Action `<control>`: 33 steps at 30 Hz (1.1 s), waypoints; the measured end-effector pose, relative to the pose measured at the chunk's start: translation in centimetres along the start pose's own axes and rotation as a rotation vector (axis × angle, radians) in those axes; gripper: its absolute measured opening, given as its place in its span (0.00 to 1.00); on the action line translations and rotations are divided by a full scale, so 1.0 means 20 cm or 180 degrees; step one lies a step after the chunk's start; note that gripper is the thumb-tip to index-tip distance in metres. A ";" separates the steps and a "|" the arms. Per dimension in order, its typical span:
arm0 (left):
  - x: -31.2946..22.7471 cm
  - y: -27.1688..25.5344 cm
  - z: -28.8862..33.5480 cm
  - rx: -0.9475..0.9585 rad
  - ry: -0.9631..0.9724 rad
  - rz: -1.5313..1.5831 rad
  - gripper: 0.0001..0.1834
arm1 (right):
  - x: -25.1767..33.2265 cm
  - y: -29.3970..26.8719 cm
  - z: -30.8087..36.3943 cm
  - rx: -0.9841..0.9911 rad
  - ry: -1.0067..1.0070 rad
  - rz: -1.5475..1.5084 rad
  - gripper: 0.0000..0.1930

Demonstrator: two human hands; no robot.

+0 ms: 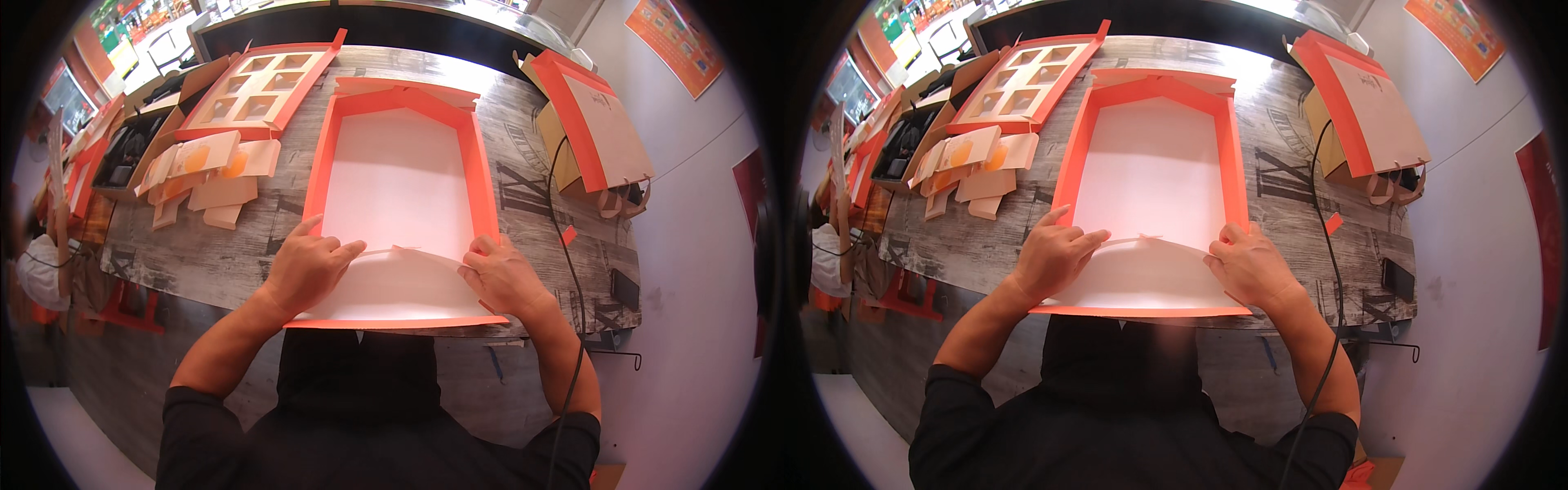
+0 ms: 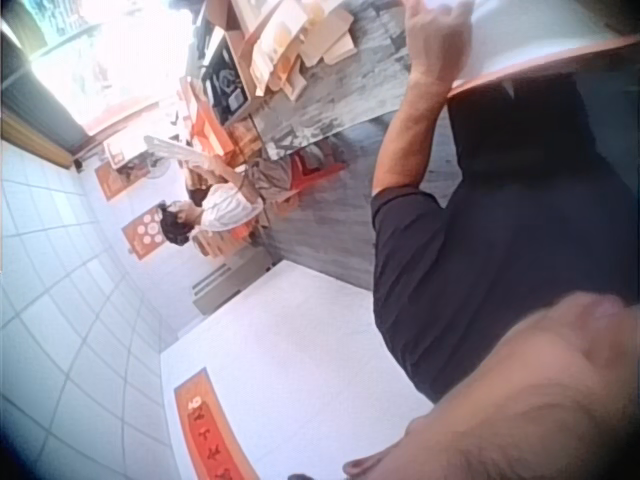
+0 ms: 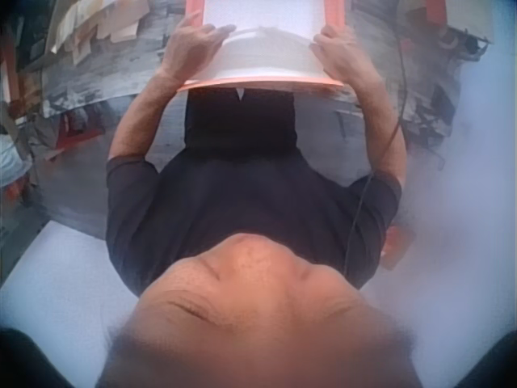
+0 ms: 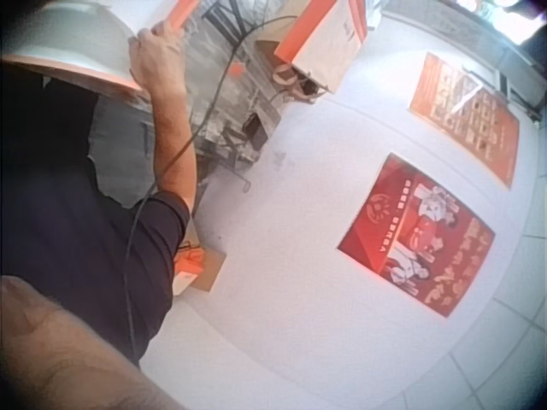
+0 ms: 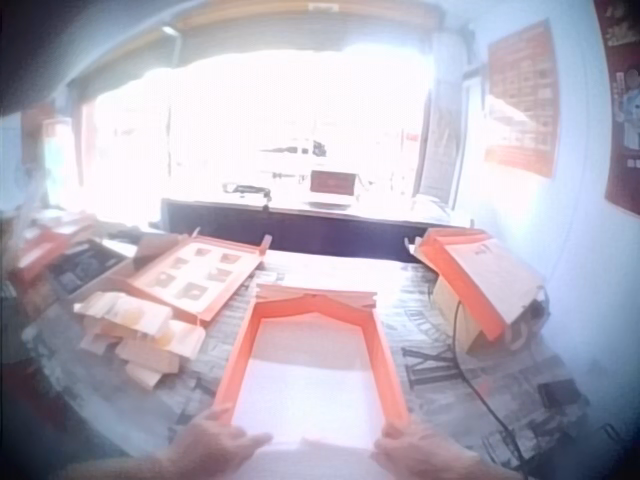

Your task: The person assembles a large orange gift box by folding the edges and securing the tabs, then places a cardboard insert inside and proceeds to fold small white boxes and arrange them within the insert.

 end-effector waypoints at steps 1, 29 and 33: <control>0.00 0.00 0.00 0.0055 0.0019 -0.0010 0.11 | 0.00 0.00 0.00 -0.0030 -0.0023 -0.0029 0.12; 0.05 0.01 0.02 0.0441 0.0139 0.0606 0.23 | 0.21 -0.04 -0.14 0.0118 -0.0834 -0.0293 0.31; 0.13 -0.06 0.04 0.0498 -0.0181 0.1476 0.28 | 0.15 -0.04 -0.11 -0.0175 -0.0922 -0.0478 0.31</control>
Point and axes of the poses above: each hand's wrist, its own z-axis away from the middle knuckle, its own y-axis out of the palm, x = y × z, the point moved 5 cm from there along -z, towards the middle knuckle, and after that the axes turned 8 degrees about y, right-handed, at the moved point
